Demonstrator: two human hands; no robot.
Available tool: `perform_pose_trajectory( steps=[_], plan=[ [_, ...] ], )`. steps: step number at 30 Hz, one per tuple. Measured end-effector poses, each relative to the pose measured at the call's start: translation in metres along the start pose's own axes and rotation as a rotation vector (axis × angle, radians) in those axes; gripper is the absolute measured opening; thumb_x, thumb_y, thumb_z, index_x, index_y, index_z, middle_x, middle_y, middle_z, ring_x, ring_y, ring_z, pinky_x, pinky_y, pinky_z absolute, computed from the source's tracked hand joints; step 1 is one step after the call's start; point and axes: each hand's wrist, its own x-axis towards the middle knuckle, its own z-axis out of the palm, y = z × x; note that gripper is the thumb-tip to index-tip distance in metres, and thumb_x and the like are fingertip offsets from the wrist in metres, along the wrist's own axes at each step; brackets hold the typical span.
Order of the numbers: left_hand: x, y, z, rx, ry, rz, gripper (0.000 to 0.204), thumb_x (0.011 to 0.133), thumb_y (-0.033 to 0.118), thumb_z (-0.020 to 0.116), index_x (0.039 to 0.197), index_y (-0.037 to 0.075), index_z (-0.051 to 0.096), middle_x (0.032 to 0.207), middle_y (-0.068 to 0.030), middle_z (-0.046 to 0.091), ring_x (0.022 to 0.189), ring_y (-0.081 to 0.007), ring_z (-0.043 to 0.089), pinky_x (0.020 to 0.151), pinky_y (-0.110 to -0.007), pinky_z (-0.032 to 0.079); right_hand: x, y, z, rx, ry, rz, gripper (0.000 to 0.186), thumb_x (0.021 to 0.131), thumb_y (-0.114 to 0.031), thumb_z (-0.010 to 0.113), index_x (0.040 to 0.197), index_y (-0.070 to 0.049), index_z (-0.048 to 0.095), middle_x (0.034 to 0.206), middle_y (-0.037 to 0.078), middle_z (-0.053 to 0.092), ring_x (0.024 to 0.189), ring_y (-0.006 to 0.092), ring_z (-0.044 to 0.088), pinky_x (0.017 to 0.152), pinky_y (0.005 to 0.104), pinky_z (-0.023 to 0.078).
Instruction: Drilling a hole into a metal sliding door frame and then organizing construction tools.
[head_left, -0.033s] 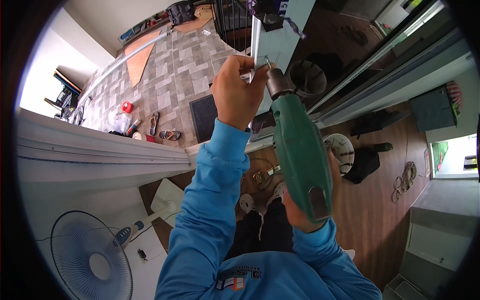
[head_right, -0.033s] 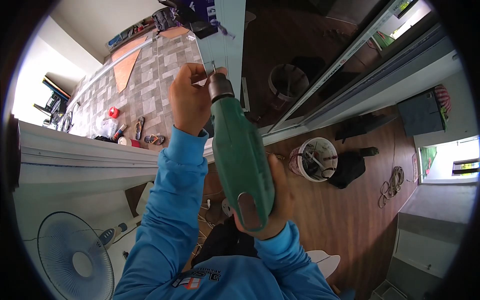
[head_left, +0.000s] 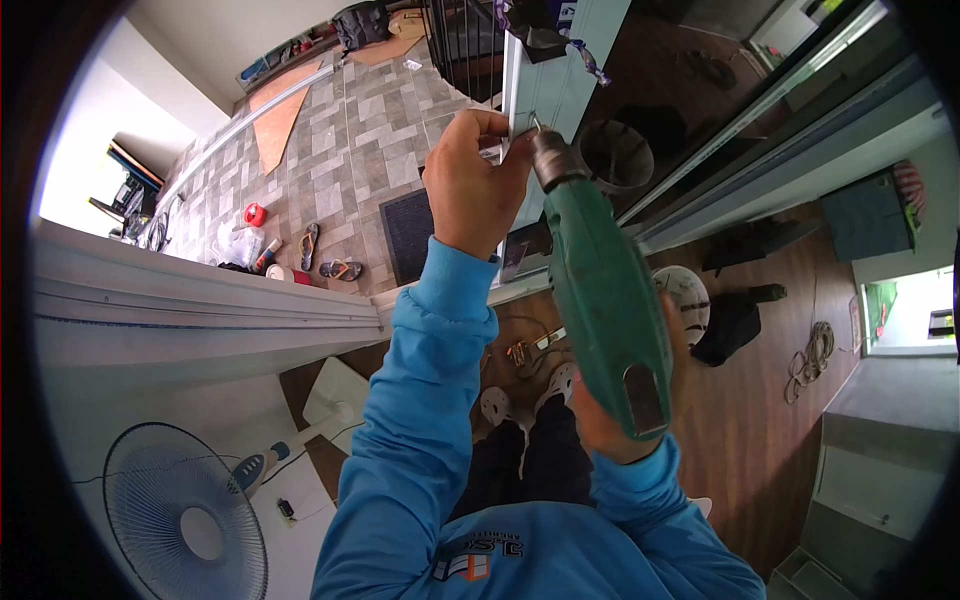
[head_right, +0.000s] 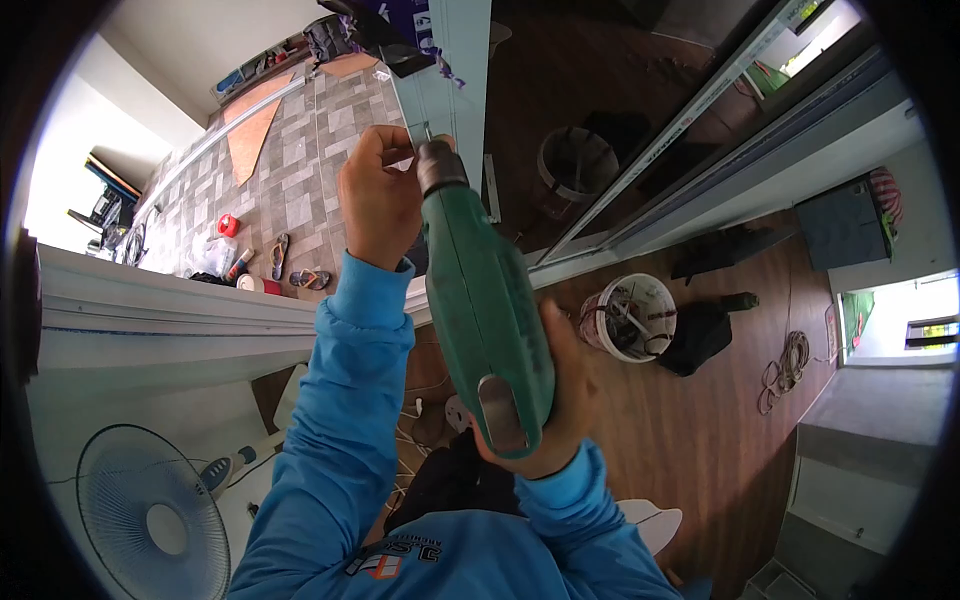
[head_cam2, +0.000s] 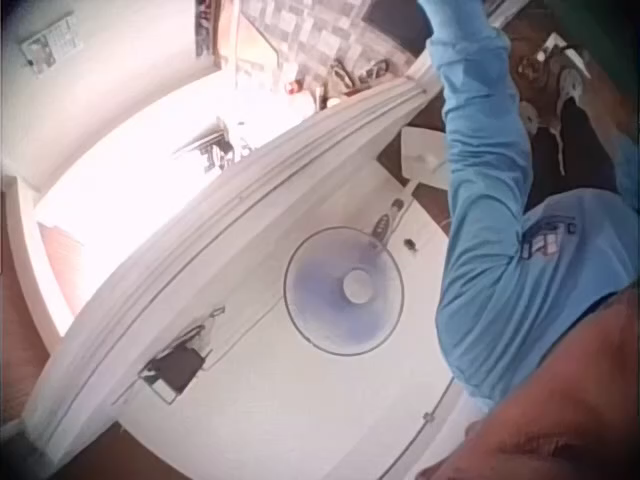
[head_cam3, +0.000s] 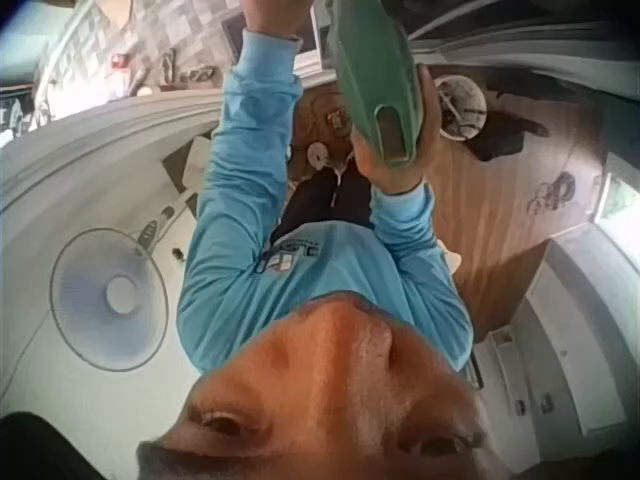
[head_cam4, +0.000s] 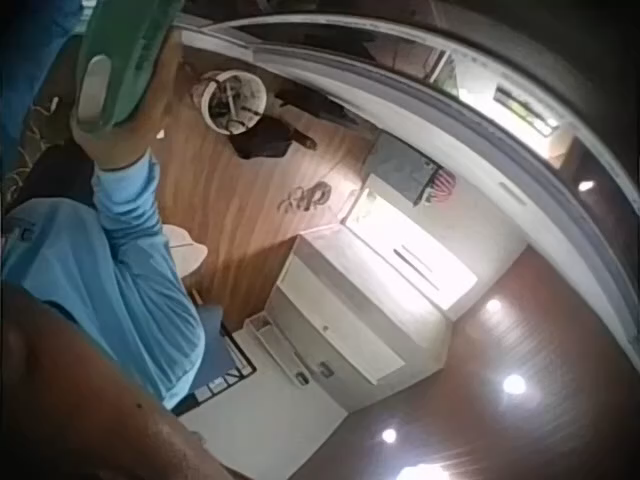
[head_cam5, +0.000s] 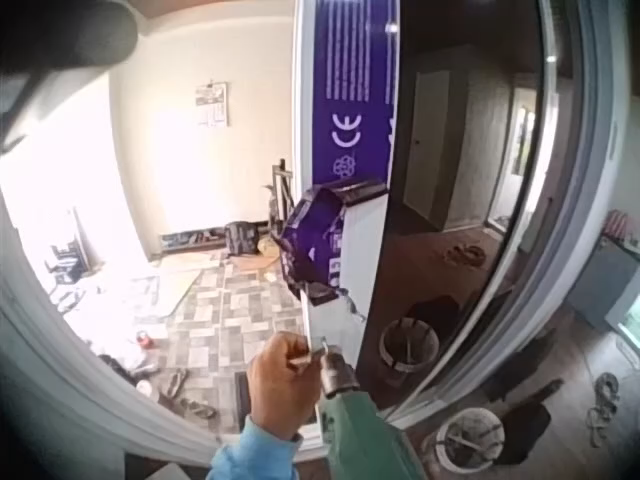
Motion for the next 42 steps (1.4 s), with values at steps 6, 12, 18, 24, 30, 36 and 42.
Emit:
perform_pose_trajectory(
  steps=[6, 12, 18, 24, 30, 36, 42],
  plan=[
    [0.001, -0.003, -0.002, -0.065, -0.006, 0.039, 0.023, 0.072, 0.013, 0.079, 0.083, 0.002, 0.062, 0.077, -0.0103, 0.068, 0.072, -0.0244, 0.067, 0.067, -0.034, 0.052, 0.027, -0.029, -0.025, 0.41, -0.125, 0.124, 0.051, 0.09, 0.002, 0.058, 0.137, 0.003, 0.041, 0.135, 0.021, 0.051, 0.122, 0.0304, 0.054, 0.102, 0.0405, 0.047],
    [-0.005, -0.003, 0.0, -0.126, 0.018, -0.009, 0.026, 0.075, 0.017, 0.08, 0.086, 0.002, 0.062, 0.08, -0.01, 0.069, 0.071, -0.0219, 0.066, 0.066, -0.032, 0.052, 0.016, -0.02, -0.03, 0.031, -0.142, -0.001, 0.074, 0.075, -0.003, 0.07, 0.139, 0.008, 0.035, 0.118, 0.021, 0.063, 0.101, 0.0231, 0.067, 0.081, 0.0313, 0.055],
    [-0.052, 0.049, -0.022, -0.938, -0.108, -0.703, 0.036, 0.09, 0.037, 0.065, 0.097, 0.002, 0.06, 0.092, -0.0148, 0.068, 0.085, -0.0243, 0.066, 0.071, -0.033, 0.054, -0.04, 0.045, 0.007, 0.592, -0.031, 0.351, 0.074, 0.076, -0.002, 0.068, 0.141, 0.003, 0.034, 0.117, 0.02, 0.061, 0.097, 0.0232, 0.065, 0.078, 0.0315, 0.055],
    [-0.055, 0.076, -0.039, -1.154, -0.608, -1.158, 0.042, 0.093, 0.045, 0.057, 0.089, 0.004, 0.06, 0.088, -0.0176, 0.066, 0.087, -0.0299, 0.066, 0.076, -0.039, 0.055, -0.063, 0.077, -0.006, 0.124, -0.216, -0.046, 0.08, 0.074, -0.022, 0.079, 0.141, -0.006, 0.038, 0.093, 0.016, 0.066, 0.075, 0.0279, 0.067, 0.06, 0.0348, 0.053],
    [-0.089, 0.077, -0.043, -0.752, -0.519, -1.206, 0.03, 0.09, 0.026, 0.062, 0.069, 0.007, 0.052, 0.069, -0.0097, 0.058, 0.076, -0.0279, 0.062, 0.07, -0.041, 0.052, -0.036, 0.048, -0.046, -0.196, -0.282, -0.521, 0.076, 0.063, -0.023, 0.084, 0.129, -0.011, 0.049, 0.089, 0.013, 0.065, 0.07, 0.0272, 0.065, 0.058, 0.0361, 0.051],
    [-0.084, 0.082, -0.038, -1.01, -0.577, -1.321, 0.028, 0.091, 0.022, 0.061, 0.068, 0.008, 0.051, 0.065, -0.0052, 0.052, 0.075, -0.0243, 0.06, 0.073, -0.038, 0.05, -0.048, 0.045, -0.046, 0.008, -0.209, -0.374, 0.072, 0.063, -0.022, 0.082, 0.126, -0.009, 0.051, 0.087, 0.012, 0.064, 0.07, 0.0281, 0.063, 0.059, 0.0373, 0.05],
    [-0.077, 0.091, -0.034, -1.128, -0.636, -1.128, 0.031, 0.096, 0.034, 0.052, 0.102, 0.004, 0.061, 0.087, -0.0068, 0.058, 0.093, -0.0241, 0.06, 0.081, -0.041, 0.051, -0.068, 0.059, -0.04, 0.321, -0.159, -0.038, 0.075, 0.069, -0.017, 0.081, 0.134, -0.005, 0.045, 0.096, 0.017, 0.067, 0.08, 0.0268, 0.069, 0.069, 0.0369, 0.054]
  ],
)
